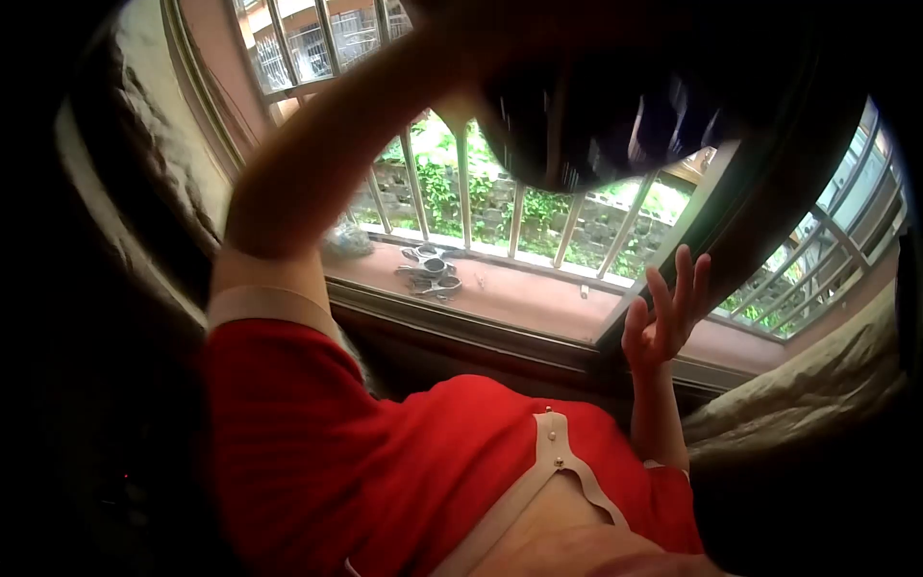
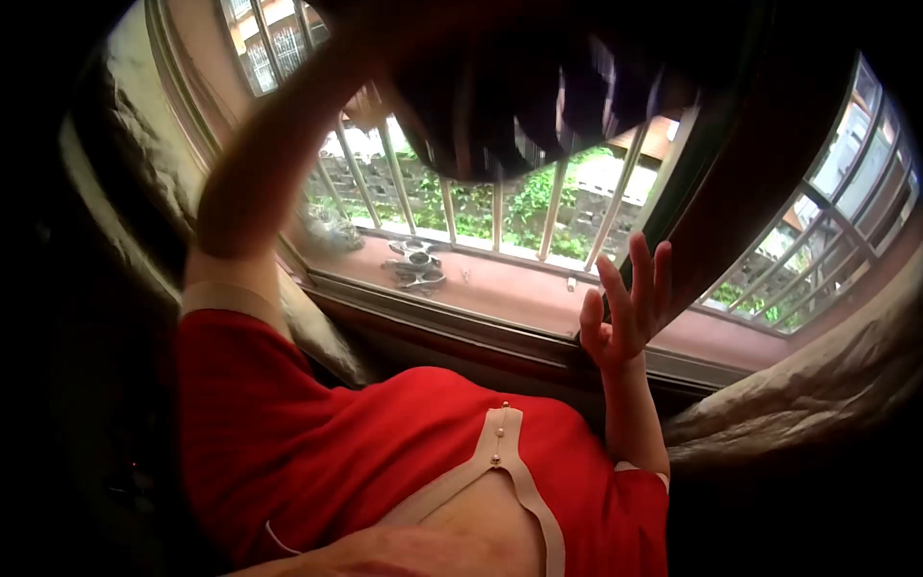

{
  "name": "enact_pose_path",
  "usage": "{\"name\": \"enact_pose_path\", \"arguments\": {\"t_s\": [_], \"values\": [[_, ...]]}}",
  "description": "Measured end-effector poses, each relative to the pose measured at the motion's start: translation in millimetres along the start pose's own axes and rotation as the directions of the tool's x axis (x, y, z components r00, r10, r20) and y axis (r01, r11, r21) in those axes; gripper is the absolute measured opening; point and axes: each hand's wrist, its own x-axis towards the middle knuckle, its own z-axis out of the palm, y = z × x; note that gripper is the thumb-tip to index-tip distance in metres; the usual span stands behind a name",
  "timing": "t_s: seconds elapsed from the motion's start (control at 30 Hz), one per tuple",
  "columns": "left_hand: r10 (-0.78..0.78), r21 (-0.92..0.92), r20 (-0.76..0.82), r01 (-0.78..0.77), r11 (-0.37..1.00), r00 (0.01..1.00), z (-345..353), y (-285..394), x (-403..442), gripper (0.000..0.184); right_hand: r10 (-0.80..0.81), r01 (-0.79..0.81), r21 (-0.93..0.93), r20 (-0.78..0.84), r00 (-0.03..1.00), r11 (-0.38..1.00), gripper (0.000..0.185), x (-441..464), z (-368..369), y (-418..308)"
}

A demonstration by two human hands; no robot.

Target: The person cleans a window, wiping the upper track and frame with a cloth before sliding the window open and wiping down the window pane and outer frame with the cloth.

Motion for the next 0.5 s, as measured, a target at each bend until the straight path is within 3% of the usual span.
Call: {"name": "enact_pose_path", "arguments": {"t_s": [0.1, 0.13, 0.2, 0.27, 0.33, 0.4, 0.5], "values": [[0.074, -0.156, 0.096, -0.058, 0.986, 0.993, -6, 89, -69, 0.057, 0.000, 0.001, -0.064, 0.027, 1.000, 0.998, 0.028, 1, -6, 0], [0.068, -0.221, 0.184, -0.026, 0.975, 0.981, -7, 115, -108, 0.058, 0.020, -0.020, 0.007, -0.003, 1.000, 1.000, 0.028, 1, -7, 1], [0.058, -0.320, 0.424, 0.089, 0.943, 0.904, -11, 153, -202, 0.056, 0.024, -0.022, 0.026, -0.071, 0.997, 0.999, 0.029, 3, -4, -3], [0.029, -0.432, 0.644, 0.332, 0.839, 0.765, -17, 172, -267, 0.055, 0.022, -0.022, 0.003, -0.048, 0.999, 1.000, 0.029, 4, -2, -3], [0.005, -0.403, 0.593, 0.292, 0.867, 0.805, -22, 147, -291, 0.058, 0.043, -0.044, -0.017, -0.056, 0.997, 0.999, 0.028, 9, 2, -7], [-0.173, -0.366, 0.572, 0.438, 0.821, 0.802, -25, 83, -270, 0.062, 0.049, -0.049, 0.000, -0.041, 0.998, 0.999, 0.029, 14, 4, -12], [-0.336, -0.042, 0.408, 0.385, 0.922, 0.849, -52, -67, -259, 0.060, 0.000, -0.002, -0.023, -0.048, 0.999, 1.000, 0.028, 18, 8, -12]]}}
